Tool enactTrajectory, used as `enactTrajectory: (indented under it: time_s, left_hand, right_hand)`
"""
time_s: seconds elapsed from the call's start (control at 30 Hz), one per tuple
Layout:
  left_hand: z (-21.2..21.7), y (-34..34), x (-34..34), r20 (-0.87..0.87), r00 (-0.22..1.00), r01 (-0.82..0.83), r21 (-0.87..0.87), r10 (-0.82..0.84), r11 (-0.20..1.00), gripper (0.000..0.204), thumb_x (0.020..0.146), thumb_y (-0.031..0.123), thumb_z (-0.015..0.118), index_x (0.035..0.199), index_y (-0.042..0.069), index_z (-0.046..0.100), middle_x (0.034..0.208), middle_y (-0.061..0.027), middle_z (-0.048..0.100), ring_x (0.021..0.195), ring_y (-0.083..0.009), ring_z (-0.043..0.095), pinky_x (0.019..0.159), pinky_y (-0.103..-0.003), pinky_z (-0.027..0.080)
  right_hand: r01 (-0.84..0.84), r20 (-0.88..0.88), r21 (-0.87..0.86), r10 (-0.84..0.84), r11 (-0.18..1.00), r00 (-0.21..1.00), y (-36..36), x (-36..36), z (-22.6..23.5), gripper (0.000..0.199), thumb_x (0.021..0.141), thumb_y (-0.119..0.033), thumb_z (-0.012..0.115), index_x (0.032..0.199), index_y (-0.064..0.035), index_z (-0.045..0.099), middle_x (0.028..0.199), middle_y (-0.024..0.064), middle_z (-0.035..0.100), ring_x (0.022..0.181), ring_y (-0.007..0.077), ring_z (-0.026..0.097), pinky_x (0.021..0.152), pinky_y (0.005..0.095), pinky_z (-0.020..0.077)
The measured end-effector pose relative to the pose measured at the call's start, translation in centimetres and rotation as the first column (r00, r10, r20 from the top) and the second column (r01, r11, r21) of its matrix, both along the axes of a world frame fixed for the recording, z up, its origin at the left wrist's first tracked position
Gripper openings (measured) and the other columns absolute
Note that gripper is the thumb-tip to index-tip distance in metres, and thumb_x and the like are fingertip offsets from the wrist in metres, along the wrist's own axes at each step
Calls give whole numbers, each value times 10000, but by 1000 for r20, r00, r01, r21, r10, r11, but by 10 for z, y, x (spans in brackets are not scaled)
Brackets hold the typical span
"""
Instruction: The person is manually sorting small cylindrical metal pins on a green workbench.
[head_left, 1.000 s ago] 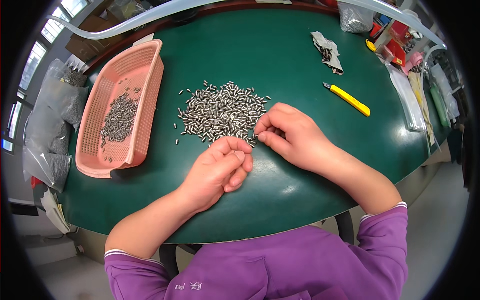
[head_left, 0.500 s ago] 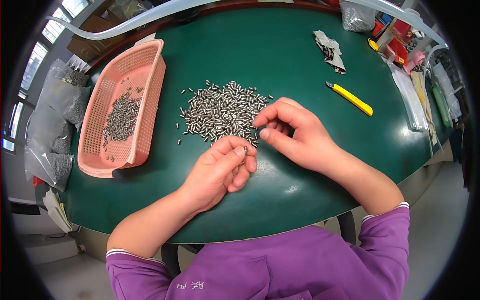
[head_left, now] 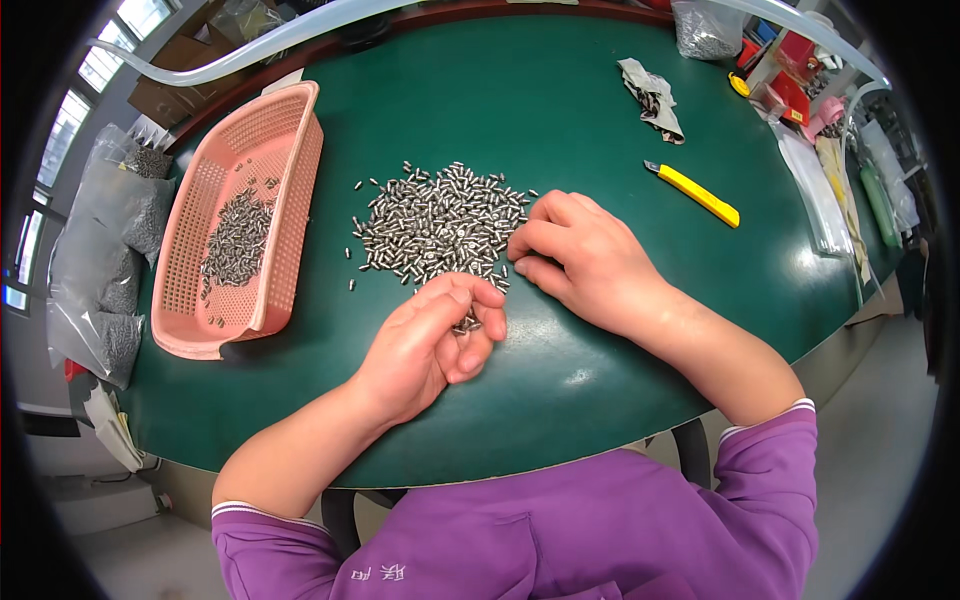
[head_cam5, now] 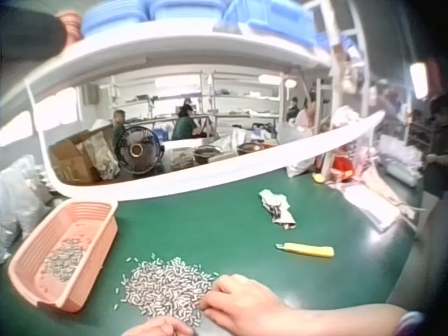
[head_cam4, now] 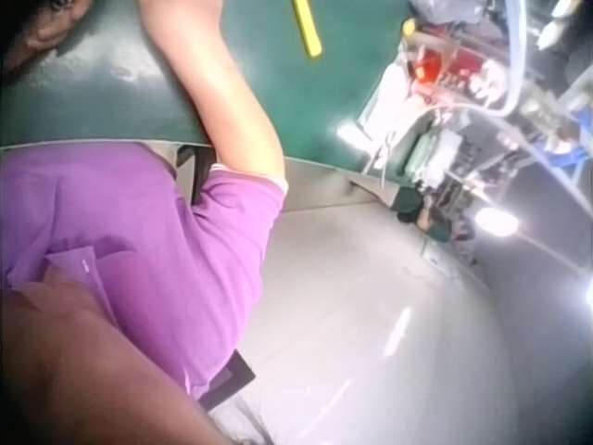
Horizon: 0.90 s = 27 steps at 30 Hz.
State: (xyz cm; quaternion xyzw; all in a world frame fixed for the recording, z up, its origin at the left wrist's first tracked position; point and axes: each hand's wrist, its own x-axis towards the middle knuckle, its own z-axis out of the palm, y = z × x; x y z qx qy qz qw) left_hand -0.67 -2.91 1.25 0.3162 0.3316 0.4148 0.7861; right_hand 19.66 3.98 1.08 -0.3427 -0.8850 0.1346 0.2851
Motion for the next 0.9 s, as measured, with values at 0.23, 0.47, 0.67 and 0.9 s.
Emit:
enactTrajectory:
  time_s: [0.23,0.47,0.67,0.9]
  left_hand:
    - [-2,0,-1,-6,999,48,-21,-48,999,137,958,126,467,1066,41,470,857,-62,538,560,-62,410,461,-194,319]
    - [0,0,2,-68,994,91,33,-89,995,120,966,144,473,1045,53,462,823,-51,539,545,-56,401,457,-185,316]
    - [-1,0,1,-29,996,80,11,-79,997,151,989,186,406,1010,54,475,818,-76,543,533,-78,389,447,-200,308]
    - [0,1,-3,15,998,65,-16,-65,998,256,998,234,338,1032,36,497,845,-104,548,579,-126,426,491,-226,339]
  right_hand:
    - [-138,-182,-183,105,973,978,-4,-4,9,114,758,-92,692,847,-88,621,868,34,553,861,217,546,732,339,458]
    - [-298,-297,-164,241,941,924,-13,-7,14,122,764,-83,698,881,-95,667,861,35,578,829,192,566,709,306,467]
    - [-140,-289,-179,84,974,954,-3,-3,6,136,767,-35,679,893,-86,662,853,40,574,817,181,571,690,292,475]
    - [-74,-58,-25,73,997,996,-1,-1,0,143,741,-73,686,869,-129,655,873,22,538,845,218,542,722,340,467]
